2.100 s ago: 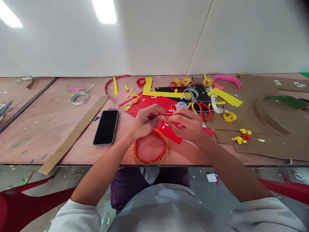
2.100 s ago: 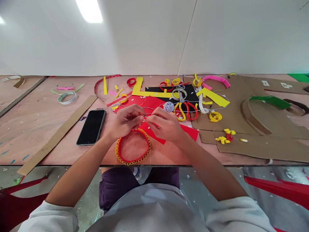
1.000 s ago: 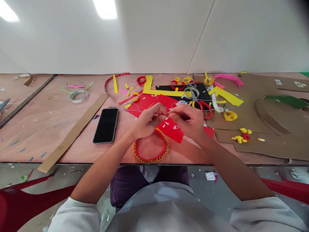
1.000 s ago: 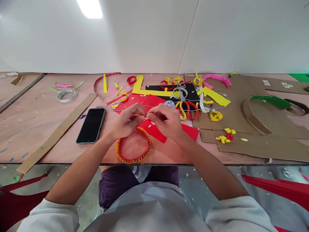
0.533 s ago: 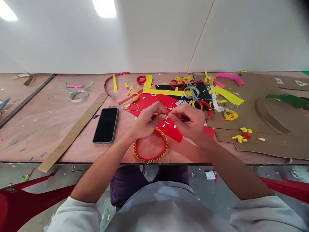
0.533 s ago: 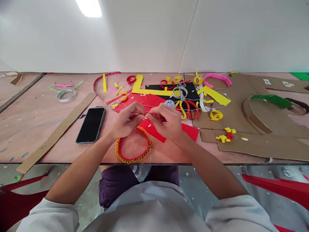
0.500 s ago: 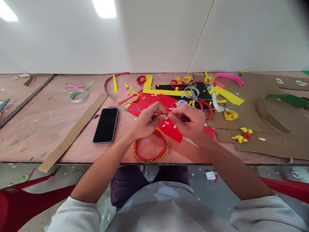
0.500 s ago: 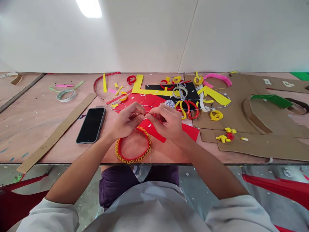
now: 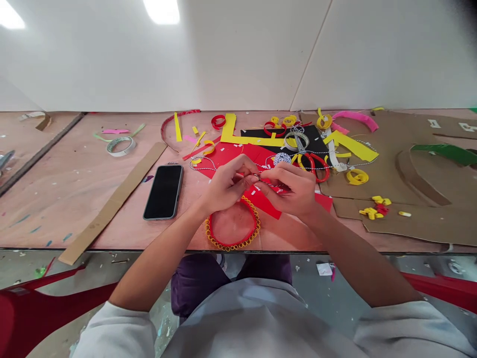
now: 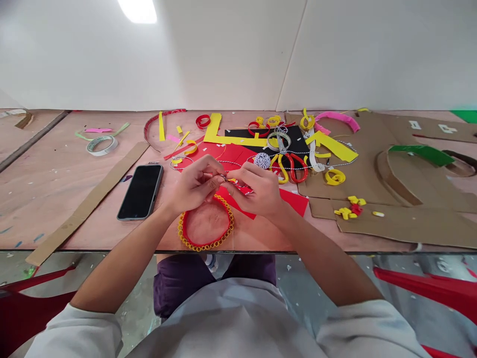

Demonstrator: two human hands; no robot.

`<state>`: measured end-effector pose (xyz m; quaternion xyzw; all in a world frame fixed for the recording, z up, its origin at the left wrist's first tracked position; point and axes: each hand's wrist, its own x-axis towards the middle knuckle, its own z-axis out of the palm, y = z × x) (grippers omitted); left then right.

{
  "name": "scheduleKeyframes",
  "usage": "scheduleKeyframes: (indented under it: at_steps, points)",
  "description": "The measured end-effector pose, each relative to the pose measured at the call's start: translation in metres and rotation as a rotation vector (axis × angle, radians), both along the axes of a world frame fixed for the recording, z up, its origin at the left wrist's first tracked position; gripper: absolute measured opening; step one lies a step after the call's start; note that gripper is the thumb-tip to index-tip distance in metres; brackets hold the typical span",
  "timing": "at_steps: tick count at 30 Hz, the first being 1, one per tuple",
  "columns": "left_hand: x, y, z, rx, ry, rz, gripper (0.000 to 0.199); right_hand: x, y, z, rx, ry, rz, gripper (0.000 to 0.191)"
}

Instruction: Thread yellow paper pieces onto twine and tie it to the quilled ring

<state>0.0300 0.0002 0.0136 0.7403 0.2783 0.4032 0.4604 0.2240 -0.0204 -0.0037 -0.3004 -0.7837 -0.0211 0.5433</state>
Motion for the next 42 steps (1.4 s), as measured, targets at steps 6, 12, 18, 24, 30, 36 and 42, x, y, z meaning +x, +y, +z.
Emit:
scheduleKeyframes:
  at_steps: [6, 12, 18, 24, 30, 36, 42]
  points:
    - [-0.0001, -0.0019, 0.0031, -0.044, -0.004, -0.017, 0.012, 0.0002, -0.0018, 0.0040, -0.155, 0.087, 0.046, 0.007]
    - [0.0003, -0.0024, 0.0026, -0.043, 0.002, 0.020, 0.003, 0.0018, -0.0024, 0.0035, -0.268, 0.108, 0.039, 0.009]
    - [0.0005, -0.0021, 0.0023, -0.056, -0.010, -0.001, 0.004, 0.0024, -0.0020, 0.0039, -0.348, 0.122, 0.093, 0.008]
    - [-0.0002, -0.0011, 0.0004, -0.079, -0.033, -0.024, 0.003, 0.0035, -0.0018, 0.0058, -0.426, 0.127, 0.151, 0.010]
    - [0.0004, -0.0003, -0.0016, -0.031, -0.008, 0.008, 0.003, 0.0040, 0.0004, 0.0073, -0.461, 0.133, 0.187, 0.014]
    - [-0.0019, -0.0010, -0.0006, 0.267, 0.101, 0.140, 0.004, 0.0031, 0.0017, 0.0067, -0.573, 0.212, 0.191, 0.012]
    - [-0.0030, 0.0014, -0.0034, 0.742, 0.212, 0.278, 0.012, 0.0012, 0.0027, 0.0065, -0.631, 0.247, 0.176, 0.011]
